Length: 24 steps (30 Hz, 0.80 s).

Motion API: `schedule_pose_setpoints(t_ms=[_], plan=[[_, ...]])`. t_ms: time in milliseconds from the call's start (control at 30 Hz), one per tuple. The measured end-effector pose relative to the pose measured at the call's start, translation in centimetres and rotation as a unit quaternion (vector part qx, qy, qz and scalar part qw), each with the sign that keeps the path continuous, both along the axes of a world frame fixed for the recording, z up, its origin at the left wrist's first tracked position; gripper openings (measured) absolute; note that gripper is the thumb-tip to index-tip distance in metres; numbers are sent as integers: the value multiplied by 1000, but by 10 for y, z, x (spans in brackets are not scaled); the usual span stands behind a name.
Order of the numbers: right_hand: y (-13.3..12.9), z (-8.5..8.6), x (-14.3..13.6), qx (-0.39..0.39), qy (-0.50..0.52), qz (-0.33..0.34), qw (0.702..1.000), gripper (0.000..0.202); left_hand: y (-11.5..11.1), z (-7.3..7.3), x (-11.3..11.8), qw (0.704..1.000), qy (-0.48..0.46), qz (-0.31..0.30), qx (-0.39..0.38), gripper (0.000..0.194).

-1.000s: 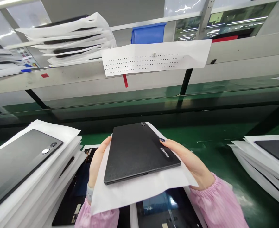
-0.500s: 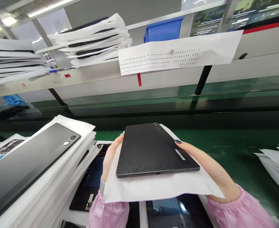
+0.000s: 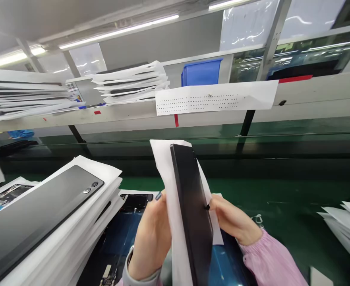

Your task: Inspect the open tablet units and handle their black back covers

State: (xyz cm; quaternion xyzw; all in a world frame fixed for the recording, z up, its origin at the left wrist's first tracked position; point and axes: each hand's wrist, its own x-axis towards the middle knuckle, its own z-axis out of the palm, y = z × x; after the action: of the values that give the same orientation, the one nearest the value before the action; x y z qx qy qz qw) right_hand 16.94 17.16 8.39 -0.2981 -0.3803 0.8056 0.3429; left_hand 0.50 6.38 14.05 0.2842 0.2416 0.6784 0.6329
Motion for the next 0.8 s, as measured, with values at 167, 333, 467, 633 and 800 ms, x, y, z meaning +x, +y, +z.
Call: schedule_pose_setpoints(t_ms=[167,333,467,633,800], plan=[[-3,0,0,11,0,-11,1000,6,-3,5,4,997,74,-37,8,37],[-4,3,0,46,-6,-26,999,5,-4,4,3,996,87,5,28,42],[-6,5,0,109,-13,-84,990,5,-7,-4,-4,985,150,86,-28,45],[-6,5,2,195,-24,-186,963,11,-7,-7,-11,958,250,139,-23,42],[-6,9,6,251,-42,-252,934,13,-1,-2,-17,928,350,118,50,25]])
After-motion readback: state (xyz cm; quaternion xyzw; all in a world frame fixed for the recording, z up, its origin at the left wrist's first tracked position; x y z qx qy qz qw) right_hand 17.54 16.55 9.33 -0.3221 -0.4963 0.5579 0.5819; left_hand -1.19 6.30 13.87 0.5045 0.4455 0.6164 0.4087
